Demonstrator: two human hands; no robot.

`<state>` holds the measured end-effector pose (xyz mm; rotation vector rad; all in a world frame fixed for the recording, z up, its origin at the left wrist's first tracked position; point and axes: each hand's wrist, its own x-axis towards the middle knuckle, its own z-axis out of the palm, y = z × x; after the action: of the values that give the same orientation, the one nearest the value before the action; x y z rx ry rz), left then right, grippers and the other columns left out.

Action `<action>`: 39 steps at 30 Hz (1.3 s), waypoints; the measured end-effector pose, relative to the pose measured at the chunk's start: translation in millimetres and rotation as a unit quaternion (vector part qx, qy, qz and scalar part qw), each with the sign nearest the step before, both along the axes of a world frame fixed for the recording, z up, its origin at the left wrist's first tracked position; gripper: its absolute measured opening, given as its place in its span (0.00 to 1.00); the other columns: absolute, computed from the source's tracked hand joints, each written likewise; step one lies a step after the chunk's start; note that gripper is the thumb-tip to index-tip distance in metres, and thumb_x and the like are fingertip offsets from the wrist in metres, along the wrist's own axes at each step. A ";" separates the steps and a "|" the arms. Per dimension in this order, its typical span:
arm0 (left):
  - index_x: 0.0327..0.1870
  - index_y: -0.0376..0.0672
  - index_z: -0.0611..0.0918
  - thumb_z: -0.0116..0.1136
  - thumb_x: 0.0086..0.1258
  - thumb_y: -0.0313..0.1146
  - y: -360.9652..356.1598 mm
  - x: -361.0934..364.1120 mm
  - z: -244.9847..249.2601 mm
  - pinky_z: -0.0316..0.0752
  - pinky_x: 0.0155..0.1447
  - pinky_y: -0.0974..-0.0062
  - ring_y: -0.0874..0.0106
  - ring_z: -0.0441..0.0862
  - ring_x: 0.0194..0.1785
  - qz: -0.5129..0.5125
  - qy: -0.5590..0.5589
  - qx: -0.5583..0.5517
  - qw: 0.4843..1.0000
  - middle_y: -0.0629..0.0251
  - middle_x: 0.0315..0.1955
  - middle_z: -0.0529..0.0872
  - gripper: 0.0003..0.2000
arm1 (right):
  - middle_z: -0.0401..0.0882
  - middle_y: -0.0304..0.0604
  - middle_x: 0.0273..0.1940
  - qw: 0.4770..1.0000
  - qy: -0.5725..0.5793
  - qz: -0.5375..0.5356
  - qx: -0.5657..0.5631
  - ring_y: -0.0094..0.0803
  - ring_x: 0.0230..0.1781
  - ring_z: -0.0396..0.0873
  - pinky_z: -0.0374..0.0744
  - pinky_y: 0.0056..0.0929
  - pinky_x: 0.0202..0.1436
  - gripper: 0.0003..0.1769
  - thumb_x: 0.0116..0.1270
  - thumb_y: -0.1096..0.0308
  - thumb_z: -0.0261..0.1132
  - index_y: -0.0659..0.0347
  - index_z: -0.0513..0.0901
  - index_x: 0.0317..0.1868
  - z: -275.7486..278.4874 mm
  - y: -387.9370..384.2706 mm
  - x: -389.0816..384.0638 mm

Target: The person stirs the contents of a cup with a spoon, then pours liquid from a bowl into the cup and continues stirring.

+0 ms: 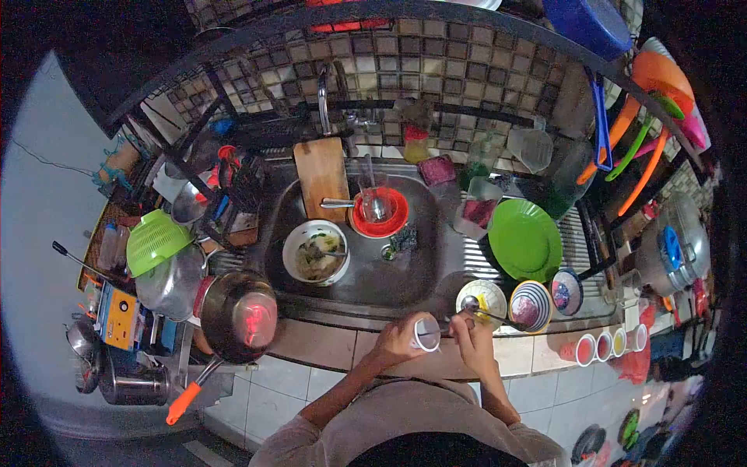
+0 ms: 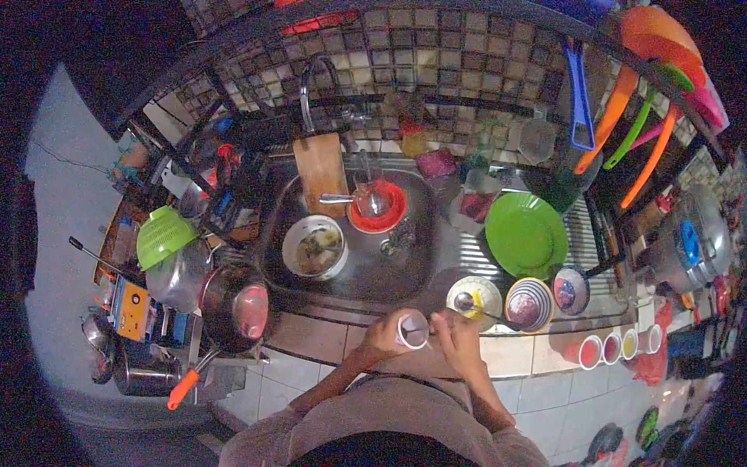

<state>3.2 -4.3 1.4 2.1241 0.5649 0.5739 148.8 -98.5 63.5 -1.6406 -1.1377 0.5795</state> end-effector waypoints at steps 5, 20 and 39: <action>0.51 0.44 0.66 0.68 0.42 0.38 -2.7 -1.2 2.7 0.73 0.43 0.64 0.58 0.76 0.43 0.016 0.010 0.005 1.000 0.57 0.42 0.77 0.32 | 0.72 0.43 0.18 0.998 0.060 -0.003 0.010 0.31 0.19 0.71 0.68 0.27 0.25 0.15 0.64 0.67 0.51 0.66 0.73 0.21 1.3 1.5 -2.1; 0.52 0.41 0.65 0.68 0.41 0.37 -0.3 -2.5 -5.4 0.72 0.45 0.64 0.57 0.75 0.45 0.000 0.010 0.020 1.000 0.54 0.43 0.76 0.34 | 0.69 0.42 0.16 0.999 -0.047 0.015 0.019 0.33 0.17 0.69 0.67 0.29 0.24 0.15 0.64 0.67 0.50 0.65 0.72 0.21 0.9 -0.2 0.6; 0.52 0.41 0.65 0.69 0.40 0.38 0.0 -2.6 -6.4 0.73 0.41 0.65 0.56 0.77 0.41 0.008 0.000 0.043 0.999 0.54 0.41 0.77 0.35 | 0.73 0.42 0.18 0.999 0.037 -0.008 0.010 0.30 0.18 0.72 0.69 0.27 0.25 0.15 0.63 0.67 0.51 0.66 0.73 0.21 -9.9 0.1 1.0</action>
<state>0.6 -4.3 -5.0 2.2012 0.5659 0.6169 149.8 -98.4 53.7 -1.5965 -1.0711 0.6112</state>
